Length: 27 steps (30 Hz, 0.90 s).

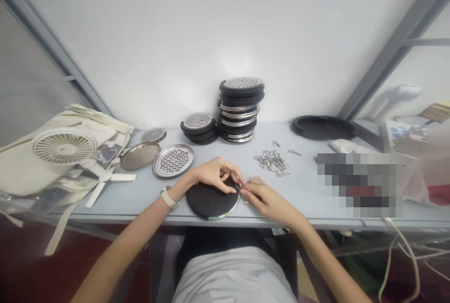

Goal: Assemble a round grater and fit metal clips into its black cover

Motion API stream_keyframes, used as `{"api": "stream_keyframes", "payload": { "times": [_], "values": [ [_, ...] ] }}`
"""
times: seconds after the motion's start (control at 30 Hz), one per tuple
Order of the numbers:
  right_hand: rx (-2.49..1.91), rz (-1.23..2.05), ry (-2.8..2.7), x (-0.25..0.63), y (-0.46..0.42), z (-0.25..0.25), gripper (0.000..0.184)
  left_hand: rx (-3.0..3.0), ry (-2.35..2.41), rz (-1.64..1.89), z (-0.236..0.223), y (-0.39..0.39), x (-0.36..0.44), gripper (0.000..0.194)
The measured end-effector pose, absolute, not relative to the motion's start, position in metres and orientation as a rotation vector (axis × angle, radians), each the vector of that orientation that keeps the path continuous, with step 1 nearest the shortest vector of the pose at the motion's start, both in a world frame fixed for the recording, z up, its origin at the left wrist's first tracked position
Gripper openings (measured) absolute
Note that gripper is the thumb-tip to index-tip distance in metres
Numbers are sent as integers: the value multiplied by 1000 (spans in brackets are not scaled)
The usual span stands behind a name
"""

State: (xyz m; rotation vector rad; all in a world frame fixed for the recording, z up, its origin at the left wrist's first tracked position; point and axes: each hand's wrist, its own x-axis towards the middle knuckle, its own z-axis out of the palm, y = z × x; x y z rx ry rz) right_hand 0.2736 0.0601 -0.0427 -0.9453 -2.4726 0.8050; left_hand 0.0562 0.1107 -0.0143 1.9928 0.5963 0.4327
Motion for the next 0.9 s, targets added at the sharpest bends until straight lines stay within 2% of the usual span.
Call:
{"api": "stream_keyframes", "payload": {
  "times": [0.9],
  "values": [
    [-959, 849, -2465, 275, 60, -40, 39, 1990, 584, 425, -13, 110, 54, 38]
  ]
}}
